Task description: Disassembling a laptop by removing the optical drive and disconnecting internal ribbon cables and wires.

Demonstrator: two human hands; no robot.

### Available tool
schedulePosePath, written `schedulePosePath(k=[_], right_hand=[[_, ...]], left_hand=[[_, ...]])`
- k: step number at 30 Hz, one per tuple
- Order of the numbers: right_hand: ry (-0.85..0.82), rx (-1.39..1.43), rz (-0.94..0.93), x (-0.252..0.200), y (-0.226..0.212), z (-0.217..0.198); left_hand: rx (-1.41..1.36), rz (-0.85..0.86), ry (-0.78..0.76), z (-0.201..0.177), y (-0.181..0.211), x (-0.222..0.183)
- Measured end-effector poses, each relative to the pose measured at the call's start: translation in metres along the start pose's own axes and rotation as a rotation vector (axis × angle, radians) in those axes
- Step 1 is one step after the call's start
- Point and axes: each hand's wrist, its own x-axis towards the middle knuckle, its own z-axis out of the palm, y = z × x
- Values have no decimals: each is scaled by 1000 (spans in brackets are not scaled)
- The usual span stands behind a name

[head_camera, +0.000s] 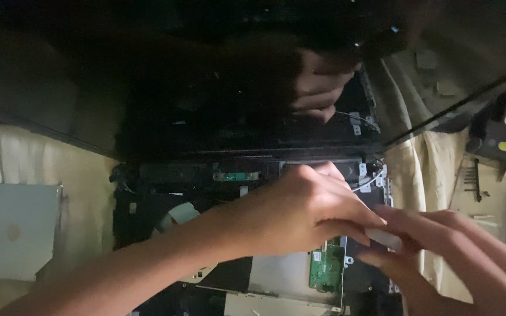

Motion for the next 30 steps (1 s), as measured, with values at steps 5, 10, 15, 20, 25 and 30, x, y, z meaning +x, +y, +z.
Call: schedulePosePath(k=[5, 10, 15, 20, 25, 30], right_hand=[[43, -27, 10, -5, 13, 9], [21, -58, -89, 0, 5, 11], [-4, -34, -131, 2, 7, 13], [-13, -6, -182, 3, 11, 9], [-115, -9, -286, 0, 27, -4], [-22, 11, -202, 4, 12, -1]], left_hand=[[24, -20, 48, -1, 5, 4], [162, -49, 25, -1, 8, 5], [39, -46, -74, -10, 6, 2], [118, -45, -24, -6, 7, 5], [2, -58, -87, -12, 13, 8], [90, -83, -38, -7, 11, 6]])
